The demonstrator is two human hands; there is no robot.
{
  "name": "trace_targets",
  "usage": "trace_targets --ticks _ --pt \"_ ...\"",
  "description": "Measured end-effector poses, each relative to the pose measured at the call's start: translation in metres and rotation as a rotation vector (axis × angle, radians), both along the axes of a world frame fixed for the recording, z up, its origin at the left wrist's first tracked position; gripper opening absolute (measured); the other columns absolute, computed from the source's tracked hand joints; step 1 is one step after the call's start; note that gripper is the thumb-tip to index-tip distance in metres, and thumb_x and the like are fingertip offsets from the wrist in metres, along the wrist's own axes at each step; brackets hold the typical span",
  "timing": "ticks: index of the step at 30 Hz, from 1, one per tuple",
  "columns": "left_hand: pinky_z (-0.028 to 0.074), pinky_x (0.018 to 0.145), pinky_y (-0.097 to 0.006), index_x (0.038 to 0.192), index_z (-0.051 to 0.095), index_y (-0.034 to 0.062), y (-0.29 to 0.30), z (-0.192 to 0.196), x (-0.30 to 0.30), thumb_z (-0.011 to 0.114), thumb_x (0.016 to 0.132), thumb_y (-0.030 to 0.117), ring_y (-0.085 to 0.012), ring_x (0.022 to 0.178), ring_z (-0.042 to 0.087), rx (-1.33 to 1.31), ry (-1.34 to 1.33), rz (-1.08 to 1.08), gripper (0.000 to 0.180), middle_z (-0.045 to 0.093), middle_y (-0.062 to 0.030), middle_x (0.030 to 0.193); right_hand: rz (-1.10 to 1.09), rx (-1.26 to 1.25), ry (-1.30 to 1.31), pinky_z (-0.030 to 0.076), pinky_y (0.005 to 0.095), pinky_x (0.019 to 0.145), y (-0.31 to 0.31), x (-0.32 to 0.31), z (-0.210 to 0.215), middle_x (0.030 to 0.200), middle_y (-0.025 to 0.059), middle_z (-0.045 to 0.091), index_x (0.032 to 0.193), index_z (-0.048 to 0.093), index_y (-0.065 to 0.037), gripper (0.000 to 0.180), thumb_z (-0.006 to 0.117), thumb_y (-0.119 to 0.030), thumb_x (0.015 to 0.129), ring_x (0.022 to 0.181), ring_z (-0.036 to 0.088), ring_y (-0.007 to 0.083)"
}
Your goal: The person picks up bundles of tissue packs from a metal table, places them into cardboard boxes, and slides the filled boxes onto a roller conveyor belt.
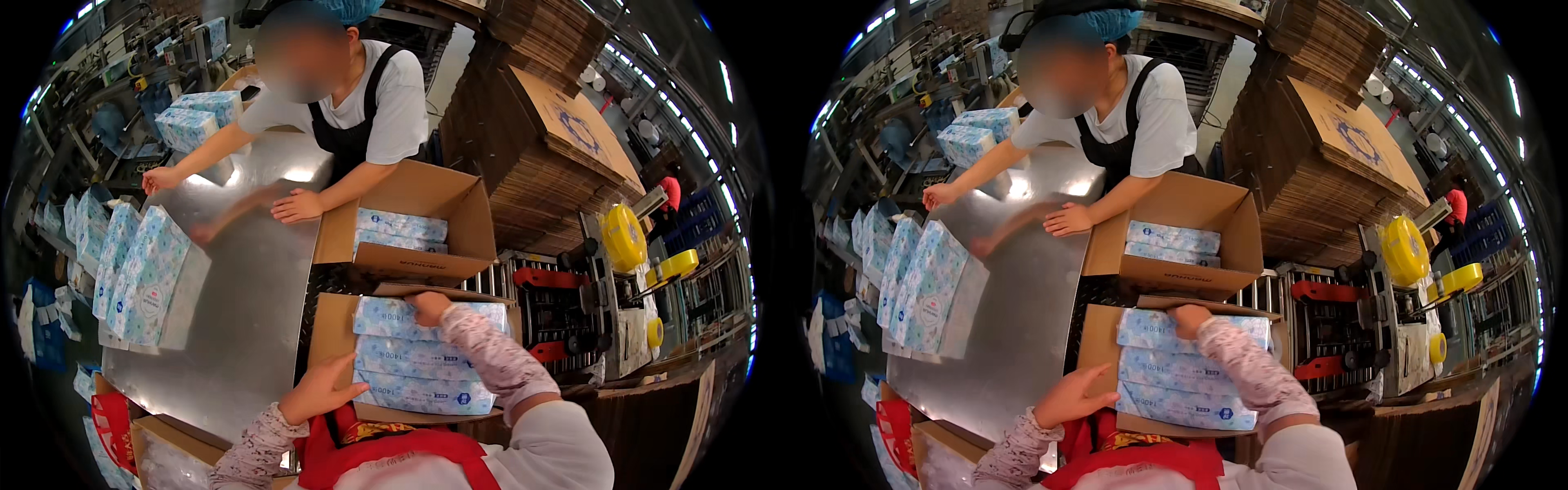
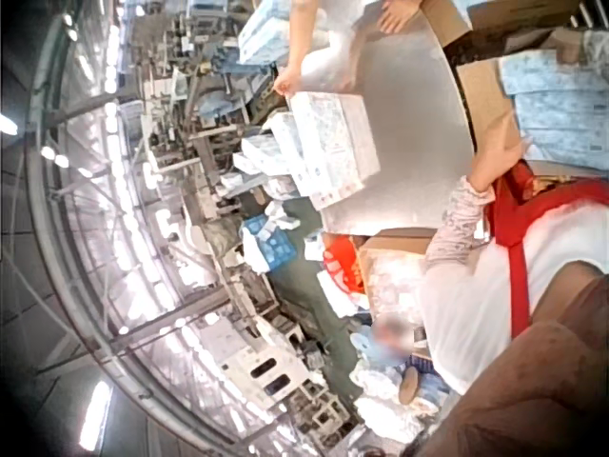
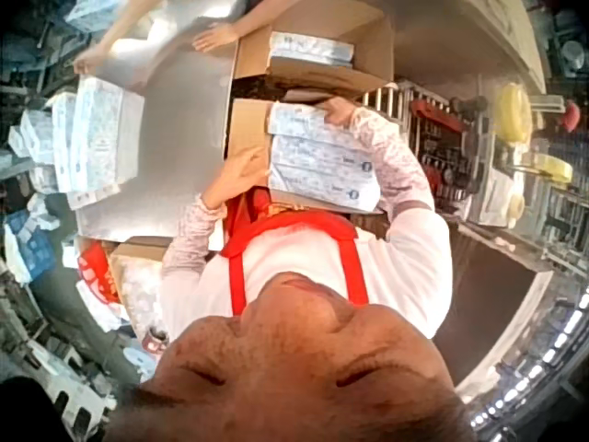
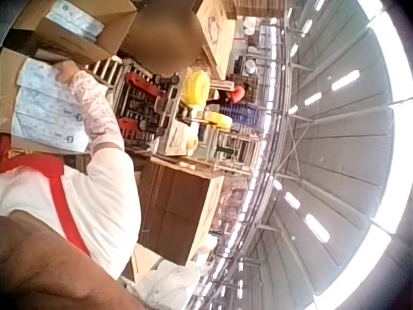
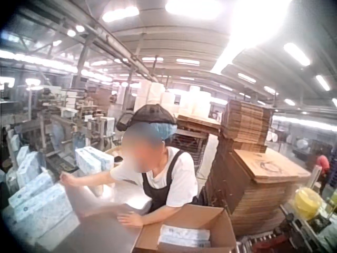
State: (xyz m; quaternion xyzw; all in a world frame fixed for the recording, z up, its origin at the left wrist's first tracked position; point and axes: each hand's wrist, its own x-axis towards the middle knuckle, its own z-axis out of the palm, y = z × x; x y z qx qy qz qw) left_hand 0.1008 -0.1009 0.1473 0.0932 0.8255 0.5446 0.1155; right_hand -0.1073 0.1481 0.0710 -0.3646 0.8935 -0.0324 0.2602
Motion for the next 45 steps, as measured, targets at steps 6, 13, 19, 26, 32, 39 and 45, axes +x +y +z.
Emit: trace_targets --ticks 6,13,19,26,32,39,45 --pt "0.030 0.098 -0.045 0.124 0.039 -0.0070 0.028 -0.063 -0.007 0.062 0.078 0.039 -0.0439 0.118 0.034 -0.332 0.170 -0.012 0.069 0.037 -0.0302 0.126 0.079 -0.268 0.376 0.033 0.0492 0.093 0.004 0.033 0.000 0.120 0.0205 0.044 0.117 0.048 -0.005 0.054 0.064 -0.019 0.067 0.114 0.039 0.0373" --pt "0.019 0.097 -0.062 0.134 0.027 0.0020 0.054 -0.089 -0.035 0.058 0.074 0.057 -0.0457 0.127 0.020 -0.545 0.210 -0.137 0.087 0.021 -0.0293 0.137 0.079 0.396 0.260 0.015 0.0585 0.101 0.114 0.108 0.059 0.137 0.0344 0.013 0.134 0.021 0.002 0.125 0.077 -0.060 0.041 0.129 0.011 0.0489" --pt "0.005 0.094 -0.069 0.138 0.023 0.0081 0.088 -0.122 -0.073 0.052 0.069 0.069 -0.0406 0.133 0.005 -0.656 0.248 -0.226 0.096 0.016 -0.0278 0.140 -0.014 0.304 0.045 0.016 0.0520 0.104 0.130 0.089 0.003 0.137 0.0377 0.003 0.139 0.008 -0.005 0.123 0.077 -0.055 0.050 0.128 0.005 0.0521" --pt "-0.002 0.094 -0.069 0.139 0.023 0.0105 0.078 -0.174 -0.082 0.034 0.069 0.079 -0.0324 0.135 0.006 -0.834 0.288 -0.156 0.099 0.011 -0.0202 0.145 -0.155 0.092 -0.021 0.019 0.0620 0.098 0.135 0.082 -0.043 0.144 0.0250 -0.006 0.141 0.006 -0.018 0.119 0.082 -0.032 0.050 0.131 -0.003 0.0462" --pt "0.012 0.100 -0.058 0.132 0.034 0.0056 0.066 -0.199 -0.088 0.053 0.076 0.055 -0.0375 0.129 0.020 -0.614 0.265 0.207 0.077 0.026 -0.0245 0.137 -0.219 -0.188 0.237 0.028 0.0542 0.098 0.159 0.069 -0.048 0.135 0.0223 0.028 0.124 0.040 -0.009 0.074 0.075 -0.020 0.059 0.125 0.025 0.0407" --pt "0.045 0.064 -0.043 0.078 0.058 -0.0041 -0.023 -0.208 -0.034 0.057 0.083 0.032 -0.0346 0.078 0.059 -0.564 -0.316 0.603 0.036 0.059 -0.0244 0.081 -1.098 -0.291 0.152 0.040 0.0447 0.086 0.204 0.076 0.008 0.091 0.0217 0.061 0.098 0.060 -0.001 0.047 0.041 -0.042 0.085 0.099 0.054 0.0376" --pt "0.045 0.075 -0.040 0.115 0.044 -0.0006 0.020 -0.091 -0.047 0.066 0.077 0.031 -0.0323 0.085 0.056 -0.118 -0.250 0.270 0.054 0.058 -0.0220 0.095 -0.707 -0.163 -0.234 0.036 0.0415 0.095 0.123 0.105 -0.072 0.119 0.0224 0.050 0.136 0.025 -0.015 0.059 0.036 -0.048 0.088 0.110 0.048 0.0378"
